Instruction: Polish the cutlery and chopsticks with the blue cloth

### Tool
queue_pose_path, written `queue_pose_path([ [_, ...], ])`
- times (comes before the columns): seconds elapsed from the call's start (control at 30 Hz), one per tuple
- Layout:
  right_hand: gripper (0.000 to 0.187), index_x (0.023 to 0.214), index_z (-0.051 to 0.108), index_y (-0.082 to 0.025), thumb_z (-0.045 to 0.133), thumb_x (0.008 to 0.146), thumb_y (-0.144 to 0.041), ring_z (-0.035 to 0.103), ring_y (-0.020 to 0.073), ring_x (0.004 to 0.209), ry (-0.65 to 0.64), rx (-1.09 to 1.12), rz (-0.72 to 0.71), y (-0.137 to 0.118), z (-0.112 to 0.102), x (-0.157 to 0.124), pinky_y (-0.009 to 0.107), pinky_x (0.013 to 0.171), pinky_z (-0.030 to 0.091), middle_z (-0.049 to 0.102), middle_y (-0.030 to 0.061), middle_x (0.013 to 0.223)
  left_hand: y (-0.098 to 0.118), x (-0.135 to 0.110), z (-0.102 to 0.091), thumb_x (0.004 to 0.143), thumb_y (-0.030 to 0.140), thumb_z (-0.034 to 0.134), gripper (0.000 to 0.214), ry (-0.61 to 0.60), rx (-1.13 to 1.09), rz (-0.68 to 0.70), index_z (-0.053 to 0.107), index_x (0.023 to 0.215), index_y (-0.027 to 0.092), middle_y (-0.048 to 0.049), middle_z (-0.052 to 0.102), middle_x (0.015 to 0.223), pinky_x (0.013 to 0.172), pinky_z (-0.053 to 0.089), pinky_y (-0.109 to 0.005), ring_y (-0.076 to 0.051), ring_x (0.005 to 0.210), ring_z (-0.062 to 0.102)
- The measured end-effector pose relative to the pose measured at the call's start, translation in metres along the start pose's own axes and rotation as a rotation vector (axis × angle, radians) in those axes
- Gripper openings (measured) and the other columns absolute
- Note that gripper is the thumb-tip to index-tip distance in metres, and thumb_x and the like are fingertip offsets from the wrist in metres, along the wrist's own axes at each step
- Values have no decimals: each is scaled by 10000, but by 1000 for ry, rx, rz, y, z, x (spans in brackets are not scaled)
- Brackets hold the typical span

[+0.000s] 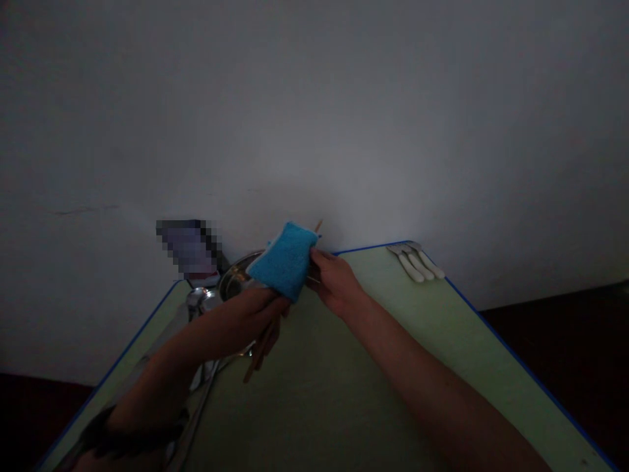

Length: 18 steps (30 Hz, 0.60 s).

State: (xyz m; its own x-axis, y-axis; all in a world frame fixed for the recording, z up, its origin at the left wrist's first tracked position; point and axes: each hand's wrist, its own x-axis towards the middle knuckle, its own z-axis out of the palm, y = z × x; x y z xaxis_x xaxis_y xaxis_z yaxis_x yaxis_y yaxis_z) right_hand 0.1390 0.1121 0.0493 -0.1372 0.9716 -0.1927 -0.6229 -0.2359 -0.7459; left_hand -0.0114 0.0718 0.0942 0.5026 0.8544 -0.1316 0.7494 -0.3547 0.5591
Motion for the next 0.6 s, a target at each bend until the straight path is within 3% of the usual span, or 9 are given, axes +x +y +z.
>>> queue_pose_path([
  [0.2,119,764,604,-152,604,723,-264,577,140,708,-16,76,-18,3,-2,7,284,677,445,656,29,764,2,-2,1,859,311,318,265,-29,29,38,510,721,190,13,566,603,541,385,-264,-146,561,534],
  [0.4,151,824,589,-169,482,796,-272,602,169,729,193,109,34,1,11,1,312,681,485,666,30,752,6,-2,9,863,332,322,293,-54,89,61,546,754,178,-14,600,667,554,393,-267,-154,599,563],
  [0.6,192,835,573,-195,455,817,-345,602,170,694,247,101,-27,2,12,-1,310,664,499,652,8,687,15,-2,17,880,315,311,295,-29,82,132,558,800,175,-34,626,686,577,418,-274,-163,592,580],
])
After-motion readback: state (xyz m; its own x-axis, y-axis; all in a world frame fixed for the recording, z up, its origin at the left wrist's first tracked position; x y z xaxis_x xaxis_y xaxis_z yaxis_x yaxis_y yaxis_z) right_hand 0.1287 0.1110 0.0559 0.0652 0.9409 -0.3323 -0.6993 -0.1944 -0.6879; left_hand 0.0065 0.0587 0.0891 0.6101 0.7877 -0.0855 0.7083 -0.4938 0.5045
